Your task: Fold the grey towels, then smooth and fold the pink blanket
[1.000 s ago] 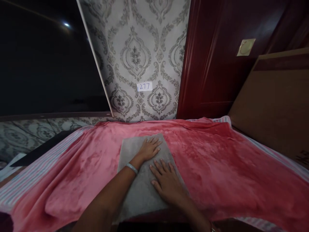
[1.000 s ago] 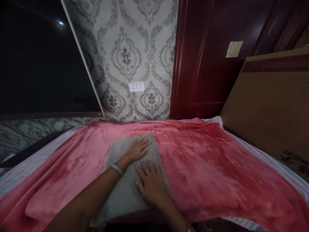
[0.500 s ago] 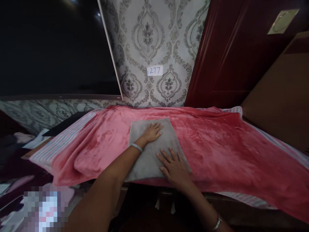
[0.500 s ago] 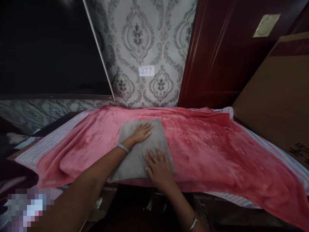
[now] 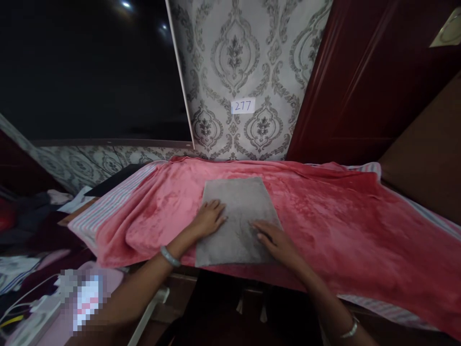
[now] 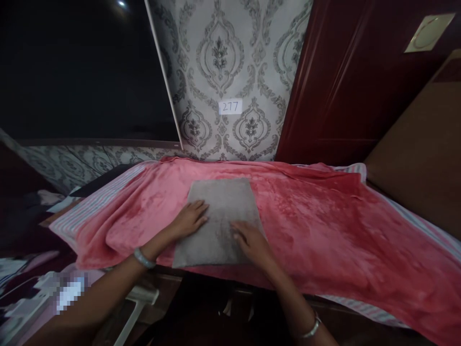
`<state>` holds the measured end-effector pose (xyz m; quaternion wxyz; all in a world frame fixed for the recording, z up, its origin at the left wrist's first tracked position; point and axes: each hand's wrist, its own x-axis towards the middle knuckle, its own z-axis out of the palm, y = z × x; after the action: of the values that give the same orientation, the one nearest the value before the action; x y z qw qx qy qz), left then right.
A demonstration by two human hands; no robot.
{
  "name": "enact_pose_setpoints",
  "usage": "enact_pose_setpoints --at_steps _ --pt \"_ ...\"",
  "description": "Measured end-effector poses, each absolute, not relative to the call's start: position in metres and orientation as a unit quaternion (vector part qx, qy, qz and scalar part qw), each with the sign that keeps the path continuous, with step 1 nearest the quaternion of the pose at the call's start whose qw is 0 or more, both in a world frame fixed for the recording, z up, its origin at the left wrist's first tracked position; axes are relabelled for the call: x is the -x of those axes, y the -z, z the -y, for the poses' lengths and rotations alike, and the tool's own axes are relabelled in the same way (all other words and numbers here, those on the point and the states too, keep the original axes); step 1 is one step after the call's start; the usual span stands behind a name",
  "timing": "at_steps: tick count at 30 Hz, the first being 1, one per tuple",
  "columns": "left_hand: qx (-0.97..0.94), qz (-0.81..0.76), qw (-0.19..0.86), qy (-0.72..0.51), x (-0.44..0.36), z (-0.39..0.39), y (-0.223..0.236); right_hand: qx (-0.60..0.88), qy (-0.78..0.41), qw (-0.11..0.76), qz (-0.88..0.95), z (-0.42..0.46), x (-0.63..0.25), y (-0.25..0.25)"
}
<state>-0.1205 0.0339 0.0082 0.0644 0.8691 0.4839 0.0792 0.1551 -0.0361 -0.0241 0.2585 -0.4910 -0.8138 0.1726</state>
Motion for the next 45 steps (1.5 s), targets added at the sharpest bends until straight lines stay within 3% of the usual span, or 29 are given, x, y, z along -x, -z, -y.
enact_pose_setpoints --at_steps 3,8,10,19,29,36,45 --pt "-0.902 -0.415 0.066 -0.097 0.101 0.002 -0.005 0.513 -0.118 0.298 0.796 0.008 -0.158 0.021" --pt "-0.903 -0.414 0.061 -0.098 0.087 0.034 0.012 0.565 -0.075 0.132 0.811 -0.005 -0.146 0.026" --pt "-0.900 -0.419 0.056 -0.107 0.091 0.037 0.017 0.573 -0.076 0.107 0.809 -0.001 -0.142 0.029" --pt "-0.871 -0.466 0.073 -0.141 0.112 0.032 0.010 0.570 -0.100 0.110 0.808 -0.011 -0.148 0.029" --pt "-0.822 -0.547 0.043 -0.151 0.069 -0.097 -0.023 0.625 -0.016 0.144 0.767 -0.109 -0.106 -0.023" --pt "-0.770 -0.624 -0.002 -0.130 0.078 -0.121 0.005 0.648 -0.003 0.119 0.752 -0.127 -0.098 0.006" --pt "-0.699 -0.705 0.003 -0.121 0.095 -0.125 0.005 0.647 -0.014 0.136 0.750 -0.131 -0.102 0.012"
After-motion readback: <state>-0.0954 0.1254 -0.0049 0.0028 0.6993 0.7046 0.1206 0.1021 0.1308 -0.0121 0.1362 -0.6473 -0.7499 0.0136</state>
